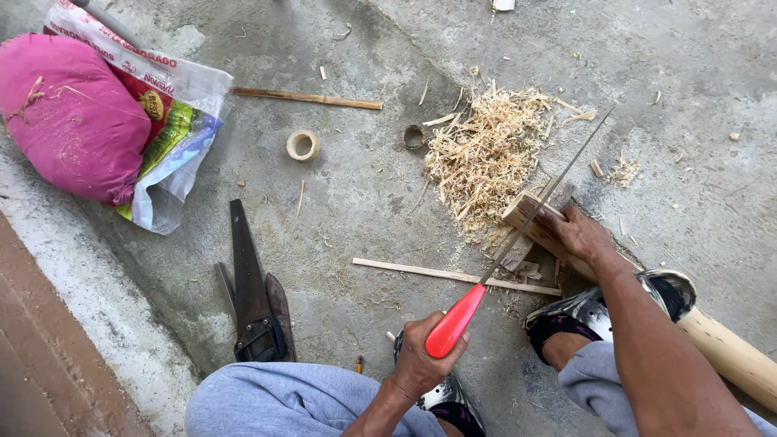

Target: Cutting a large piece of bamboo using a hand saw.

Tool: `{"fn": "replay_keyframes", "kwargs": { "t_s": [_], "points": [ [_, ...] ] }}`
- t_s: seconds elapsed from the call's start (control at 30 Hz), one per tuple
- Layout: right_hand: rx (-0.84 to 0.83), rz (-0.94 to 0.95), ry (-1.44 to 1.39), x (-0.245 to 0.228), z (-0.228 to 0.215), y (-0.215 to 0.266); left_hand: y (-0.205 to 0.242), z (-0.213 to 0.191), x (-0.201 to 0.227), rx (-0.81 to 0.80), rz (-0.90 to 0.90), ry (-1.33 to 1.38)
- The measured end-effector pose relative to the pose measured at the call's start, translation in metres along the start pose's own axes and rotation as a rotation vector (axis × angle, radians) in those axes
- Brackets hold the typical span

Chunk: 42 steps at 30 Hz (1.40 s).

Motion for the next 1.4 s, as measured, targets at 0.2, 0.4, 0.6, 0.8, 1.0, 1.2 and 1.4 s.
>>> {"fn": "replay_keyframes", "kwargs": {
  "t_s": [0.2,0.4,0.6,0.8,1.0,1.2,1.4],
  "points": [
    [0.001,-0.011,0.006,-0.002,0.000,0.005,0.005,-0.005,0.008,0.006,0.053,-0.024],
    [0.023,-0.010,0.013,-0.004,-0.003,0.005,0.060,-0.026,-0.010,0.037,0.128,-0.090],
    [0.014,-0.004,-0.003,-0.009,-0.006,0.018,0.105,-0.038,-0.043,0.013,0.103,-0.012],
    [0.022,0.012,0.001,-0.002,0.001,0.002,0.022,-0.001,-0.026,0.014,0.187,-0.105],
    [0.064,-0.048,-0.019,0.025,0.017,-0.023,-0.021,0.026,-0.035,-0.070,0.167,-0.047],
    [0.033,-0.003,-0.067,-0.012,-0.006,0.012,0.070,-0.027,-0.019,0.007,0.201,-0.030],
    [0.016,0.000,-0.030,-0.009,-0.005,0.014,0.058,-0.022,-0.027,0.003,0.065,-0.012]
  ]
}}
Point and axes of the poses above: each hand's wrist, its own y-axis away from the middle knuckle, its own z-axis out of the palm, x = y × z, the point moved 2 cm from there along -y, towards the middle knuckle, and after that the axes turned 4 degrees about -x, right-handed, at the moved point
